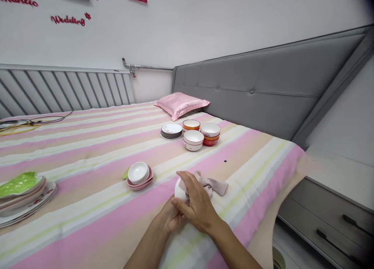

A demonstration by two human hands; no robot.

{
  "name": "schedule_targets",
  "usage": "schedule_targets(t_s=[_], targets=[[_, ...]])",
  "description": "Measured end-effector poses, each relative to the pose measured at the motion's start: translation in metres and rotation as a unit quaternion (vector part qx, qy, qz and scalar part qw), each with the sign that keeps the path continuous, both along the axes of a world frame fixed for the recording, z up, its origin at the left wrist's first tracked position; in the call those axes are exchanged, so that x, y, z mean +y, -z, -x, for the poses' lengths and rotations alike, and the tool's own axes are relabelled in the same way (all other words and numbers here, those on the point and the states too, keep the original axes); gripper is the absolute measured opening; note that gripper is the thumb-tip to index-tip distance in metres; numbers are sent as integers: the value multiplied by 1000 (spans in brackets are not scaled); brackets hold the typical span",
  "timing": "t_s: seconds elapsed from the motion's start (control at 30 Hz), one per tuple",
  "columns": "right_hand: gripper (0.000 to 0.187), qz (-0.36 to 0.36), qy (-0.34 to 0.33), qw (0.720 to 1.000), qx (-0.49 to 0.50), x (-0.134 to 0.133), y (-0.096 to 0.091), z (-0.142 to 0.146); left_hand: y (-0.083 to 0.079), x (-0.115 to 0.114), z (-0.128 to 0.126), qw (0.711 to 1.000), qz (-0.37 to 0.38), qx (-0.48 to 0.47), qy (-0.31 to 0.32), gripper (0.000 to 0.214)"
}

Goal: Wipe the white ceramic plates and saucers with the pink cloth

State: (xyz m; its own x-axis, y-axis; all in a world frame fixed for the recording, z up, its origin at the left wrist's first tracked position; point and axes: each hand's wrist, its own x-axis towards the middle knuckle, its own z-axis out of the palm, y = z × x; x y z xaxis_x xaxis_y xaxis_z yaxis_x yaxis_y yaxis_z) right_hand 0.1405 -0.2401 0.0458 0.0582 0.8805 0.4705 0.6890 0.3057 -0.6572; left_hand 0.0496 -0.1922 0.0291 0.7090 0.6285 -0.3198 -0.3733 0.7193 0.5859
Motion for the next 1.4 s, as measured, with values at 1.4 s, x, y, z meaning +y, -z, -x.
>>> schedule_targets(t_s=[1.4], targets=[[74, -59, 43, 988, -135, 9, 20, -1, -8, 21, 6, 992, 85, -88, -13, 46]])
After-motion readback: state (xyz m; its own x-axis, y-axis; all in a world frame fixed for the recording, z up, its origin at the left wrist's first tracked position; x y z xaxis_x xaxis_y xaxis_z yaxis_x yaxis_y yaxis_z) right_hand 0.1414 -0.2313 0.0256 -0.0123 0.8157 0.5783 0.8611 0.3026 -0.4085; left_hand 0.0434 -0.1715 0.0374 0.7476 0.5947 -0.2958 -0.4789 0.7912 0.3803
